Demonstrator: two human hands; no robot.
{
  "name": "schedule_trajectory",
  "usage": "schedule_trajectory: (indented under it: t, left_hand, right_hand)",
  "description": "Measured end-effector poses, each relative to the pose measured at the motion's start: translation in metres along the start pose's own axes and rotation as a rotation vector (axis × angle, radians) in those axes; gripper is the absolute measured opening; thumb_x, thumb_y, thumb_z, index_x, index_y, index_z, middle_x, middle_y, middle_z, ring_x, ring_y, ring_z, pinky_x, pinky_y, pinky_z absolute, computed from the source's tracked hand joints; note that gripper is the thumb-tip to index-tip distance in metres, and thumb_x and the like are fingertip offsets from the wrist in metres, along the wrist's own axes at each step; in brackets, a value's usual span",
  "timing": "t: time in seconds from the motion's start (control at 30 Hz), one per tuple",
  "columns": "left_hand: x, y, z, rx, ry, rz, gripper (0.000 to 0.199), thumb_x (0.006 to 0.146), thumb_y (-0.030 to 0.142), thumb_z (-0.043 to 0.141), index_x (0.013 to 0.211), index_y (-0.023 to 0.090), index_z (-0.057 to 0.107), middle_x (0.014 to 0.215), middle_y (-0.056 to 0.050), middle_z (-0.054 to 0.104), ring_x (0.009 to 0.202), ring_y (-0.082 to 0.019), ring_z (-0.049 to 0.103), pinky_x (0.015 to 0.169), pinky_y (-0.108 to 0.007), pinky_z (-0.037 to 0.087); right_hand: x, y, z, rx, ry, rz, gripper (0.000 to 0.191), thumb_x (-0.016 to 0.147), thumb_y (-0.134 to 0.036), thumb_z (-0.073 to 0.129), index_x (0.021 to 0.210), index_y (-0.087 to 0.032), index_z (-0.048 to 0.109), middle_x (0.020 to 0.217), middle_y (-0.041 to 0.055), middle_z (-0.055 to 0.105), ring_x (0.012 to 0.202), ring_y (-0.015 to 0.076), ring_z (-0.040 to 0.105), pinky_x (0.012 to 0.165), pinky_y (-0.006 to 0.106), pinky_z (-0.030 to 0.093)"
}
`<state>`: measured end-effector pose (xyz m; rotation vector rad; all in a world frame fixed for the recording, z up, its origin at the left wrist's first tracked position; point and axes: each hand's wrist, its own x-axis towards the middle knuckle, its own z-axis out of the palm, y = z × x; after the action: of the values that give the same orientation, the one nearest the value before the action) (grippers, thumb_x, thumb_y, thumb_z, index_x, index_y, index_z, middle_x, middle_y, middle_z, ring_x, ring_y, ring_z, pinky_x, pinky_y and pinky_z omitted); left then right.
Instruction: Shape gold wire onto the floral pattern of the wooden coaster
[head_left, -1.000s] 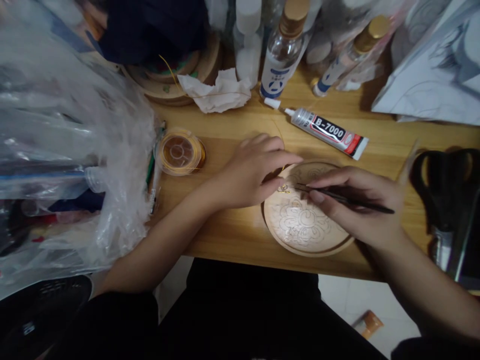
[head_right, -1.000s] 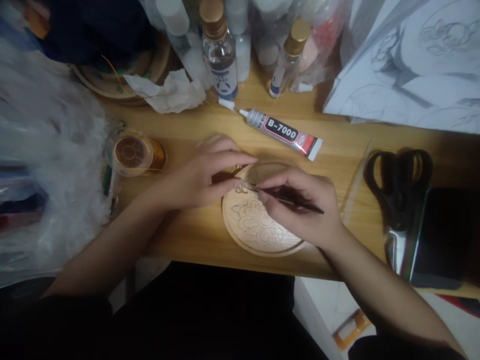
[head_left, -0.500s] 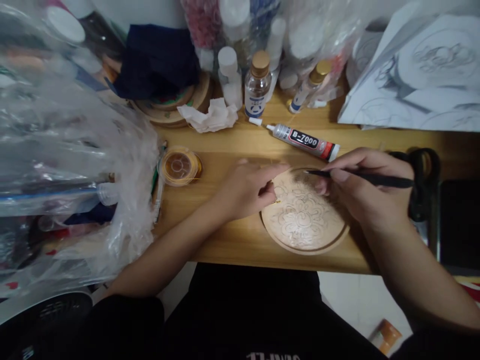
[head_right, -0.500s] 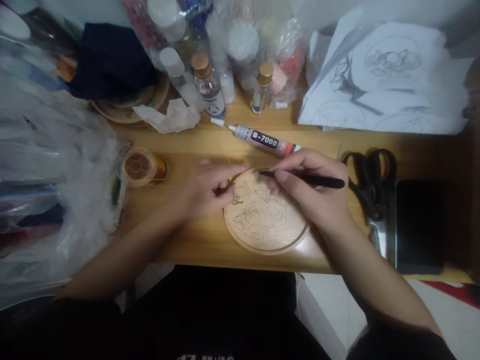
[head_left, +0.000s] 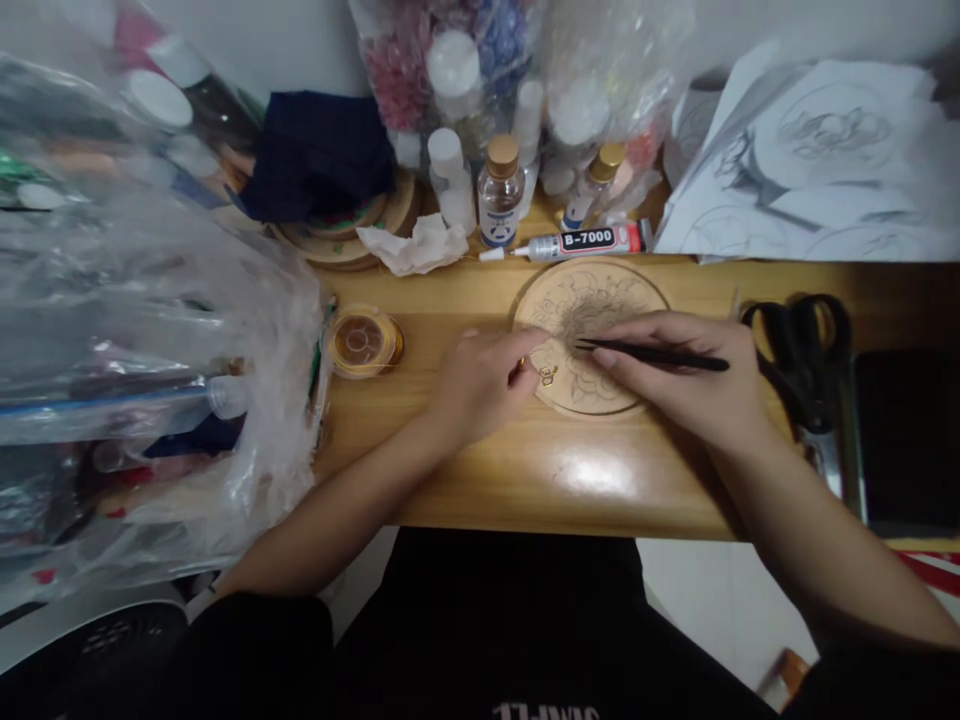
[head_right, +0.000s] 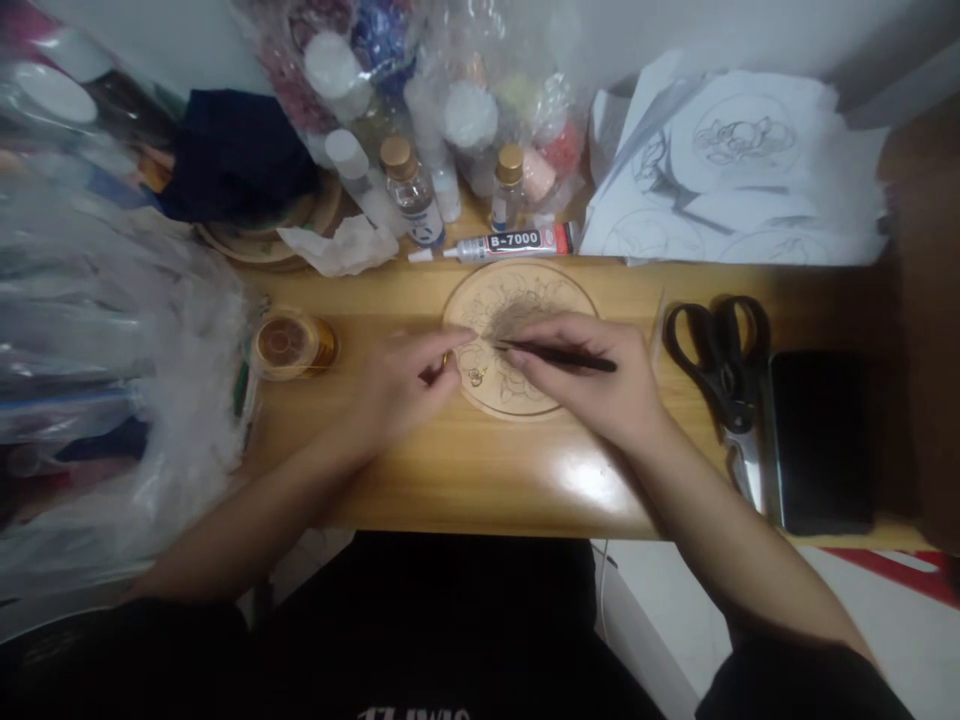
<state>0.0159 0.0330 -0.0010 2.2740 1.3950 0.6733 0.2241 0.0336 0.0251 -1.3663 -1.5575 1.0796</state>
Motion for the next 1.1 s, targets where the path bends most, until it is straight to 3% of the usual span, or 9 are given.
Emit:
schedule_trajectory:
  t: [0.13, 0.23, 0.33, 0.43, 0.77, 0.9, 1.1]
  left_hand:
    - [0.004, -0.004, -0.008, 0.140, -0.007, 0.209, 0.029, 0.093, 0.018, 0.051, 0.118, 0.016, 0.065, 0.072, 0.001, 0.067, 0.064, -0.013, 0.060, 0.069, -0.029, 0.044]
    - [0.007, -0.003, -0.016, 0.306, 0.038, 0.305, 0.027, 0.092, 0.020, 0.054, 0.117, 0.017, 0.065, 0.088, -0.006, 0.066, 0.081, -0.020, 0.062, 0.071, -0.032, 0.047]
    - [0.006, -0.002, -0.020, 0.362, 0.105, 0.384, 0.022, 0.091, 0.017, 0.055, 0.110, 0.018, 0.066, 0.111, -0.012, 0.062, 0.105, -0.025, 0.059, 0.086, -0.038, 0.051]
    - [0.000, -0.008, -0.018, 0.296, 0.095, 0.449, 0.020, 0.092, 0.014, 0.054, 0.107, 0.018, 0.066, 0.125, -0.013, 0.058, 0.121, -0.026, 0.055, 0.097, -0.042, 0.051]
    - [-0.009, -0.030, -0.011, 0.055, -0.023, 0.552, 0.024, 0.090, 0.012, 0.051, 0.111, 0.013, 0.063, 0.123, -0.014, 0.062, 0.130, -0.029, 0.050, 0.102, -0.048, 0.053]
    - [-0.010, -0.030, -0.018, 0.072, -0.145, 0.556, 0.028, 0.090, 0.012, 0.053, 0.116, 0.010, 0.061, 0.129, -0.017, 0.059, 0.135, -0.033, 0.046, 0.106, -0.050, 0.050]
    - [-0.011, -0.030, -0.019, 0.106, -0.143, 0.549, 0.024, 0.092, 0.015, 0.052, 0.114, 0.012, 0.062, 0.130, -0.015, 0.059, 0.135, -0.032, 0.047, 0.106, -0.048, 0.050]
  right_hand:
    - [-0.002, 0.003, -0.001, 0.015, -0.108, 0.024, 0.014, 0.075, -0.025, 0.077, 0.089, -0.020, 0.076, 0.089, 0.0029, 0.076, 0.080, 0.0149, 0.072, 0.076, 0.027, 0.061]
    - [-0.001, 0.006, 0.000, 0.004, -0.090, 0.000, 0.013, 0.074, -0.026, 0.077, 0.086, -0.020, 0.076, 0.085, 0.0022, 0.075, 0.076, 0.0138, 0.071, 0.071, 0.026, 0.061]
    - [0.000, 0.007, 0.001, -0.001, -0.104, -0.011, 0.012, 0.074, -0.027, 0.077, 0.084, -0.020, 0.076, 0.084, 0.0022, 0.075, 0.074, 0.0131, 0.071, 0.068, 0.025, 0.060]
    - [0.000, 0.006, 0.000, -0.013, -0.131, -0.029, 0.011, 0.075, -0.027, 0.077, 0.083, -0.019, 0.075, 0.083, 0.0026, 0.075, 0.072, 0.0127, 0.070, 0.064, 0.023, 0.059]
    - [0.003, 0.002, -0.006, -0.100, -0.296, -0.147, 0.009, 0.080, -0.026, 0.073, 0.084, -0.018, 0.074, 0.083, 0.0037, 0.075, 0.074, 0.0128, 0.070, 0.063, 0.023, 0.055]
    - [0.001, 0.003, -0.002, -0.149, -0.297, -0.231, 0.006, 0.082, -0.021, 0.072, 0.087, -0.018, 0.073, 0.084, 0.0046, 0.074, 0.074, 0.0132, 0.070, 0.062, 0.024, 0.053]
    - [-0.002, 0.006, 0.001, -0.174, -0.273, -0.281, 0.008, 0.080, -0.018, 0.074, 0.088, -0.018, 0.072, 0.085, 0.0048, 0.074, 0.077, 0.0141, 0.070, 0.063, 0.025, 0.053]
